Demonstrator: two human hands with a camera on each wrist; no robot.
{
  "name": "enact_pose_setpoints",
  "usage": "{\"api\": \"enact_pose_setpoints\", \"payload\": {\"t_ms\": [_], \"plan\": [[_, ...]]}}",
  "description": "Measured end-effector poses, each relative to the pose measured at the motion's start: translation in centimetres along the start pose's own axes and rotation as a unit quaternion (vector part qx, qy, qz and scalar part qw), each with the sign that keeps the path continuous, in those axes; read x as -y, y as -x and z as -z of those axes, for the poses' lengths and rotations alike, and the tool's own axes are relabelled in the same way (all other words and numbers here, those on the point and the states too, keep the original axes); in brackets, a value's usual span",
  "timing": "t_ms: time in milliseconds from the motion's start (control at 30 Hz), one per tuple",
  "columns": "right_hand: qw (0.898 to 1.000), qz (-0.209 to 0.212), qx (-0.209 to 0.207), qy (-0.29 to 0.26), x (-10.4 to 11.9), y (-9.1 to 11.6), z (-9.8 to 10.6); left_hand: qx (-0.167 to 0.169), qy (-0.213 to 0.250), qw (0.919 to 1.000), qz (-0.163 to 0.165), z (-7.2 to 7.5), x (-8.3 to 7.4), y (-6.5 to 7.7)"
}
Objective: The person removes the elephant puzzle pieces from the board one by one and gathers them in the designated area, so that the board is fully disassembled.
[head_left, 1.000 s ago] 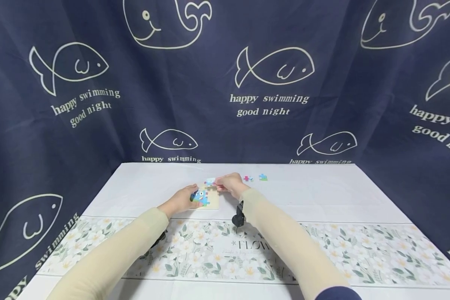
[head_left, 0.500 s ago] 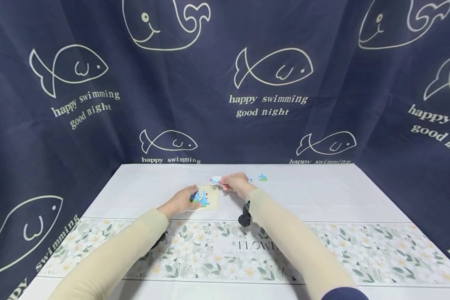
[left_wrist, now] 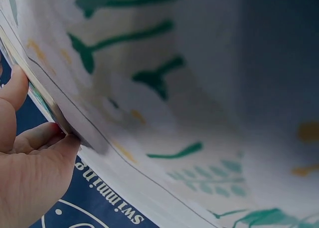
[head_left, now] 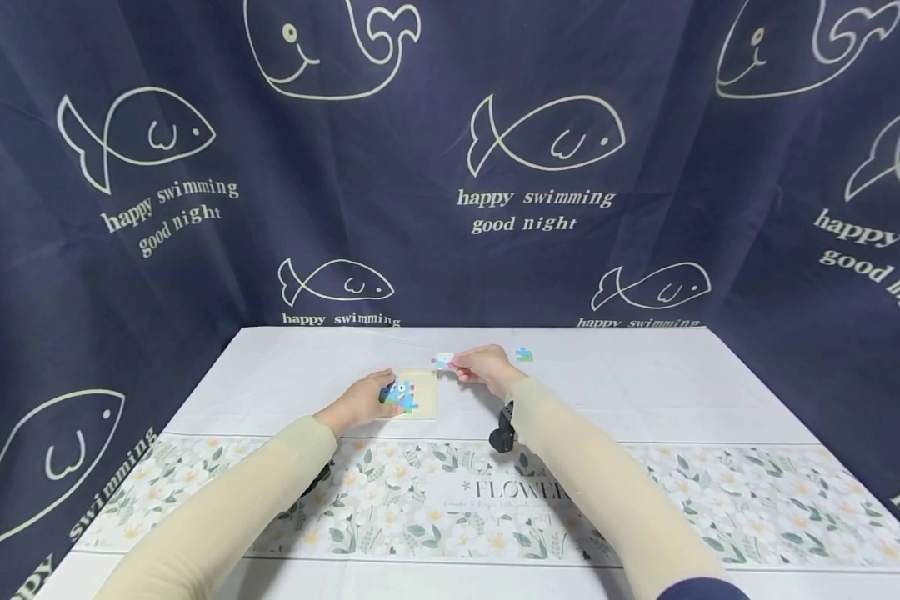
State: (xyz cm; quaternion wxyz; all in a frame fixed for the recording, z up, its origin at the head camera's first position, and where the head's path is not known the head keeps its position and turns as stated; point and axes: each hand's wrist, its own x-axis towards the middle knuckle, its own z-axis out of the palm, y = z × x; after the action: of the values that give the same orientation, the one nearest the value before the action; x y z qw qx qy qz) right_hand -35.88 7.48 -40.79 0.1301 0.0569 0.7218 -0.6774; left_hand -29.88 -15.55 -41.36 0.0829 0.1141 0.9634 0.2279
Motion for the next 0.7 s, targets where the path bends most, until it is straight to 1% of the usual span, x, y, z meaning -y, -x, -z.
{"api": "enact_pose_setpoints", "payload": {"t_ms": [233, 433, 700], "plan": [[1.0, -0.006, -0.012, 0.009, -0.4, 0.1, 0.8, 0.003, 0.002, 1.0, 0.0, 0.1, 0.0, 0.1], [0.999, -0.015, -0.019, 0.02, -0.4, -0.1, 1.9, 0.003, 0.006, 1.0, -0.001, 0.3, 0.0, 0.0], [0.998, -0.032, -0.019, 0.06, -0.6, 0.5, 3.1, 0.004, 0.001, 1.0, 0.0, 0.1, 0.1, 0.0]]}}
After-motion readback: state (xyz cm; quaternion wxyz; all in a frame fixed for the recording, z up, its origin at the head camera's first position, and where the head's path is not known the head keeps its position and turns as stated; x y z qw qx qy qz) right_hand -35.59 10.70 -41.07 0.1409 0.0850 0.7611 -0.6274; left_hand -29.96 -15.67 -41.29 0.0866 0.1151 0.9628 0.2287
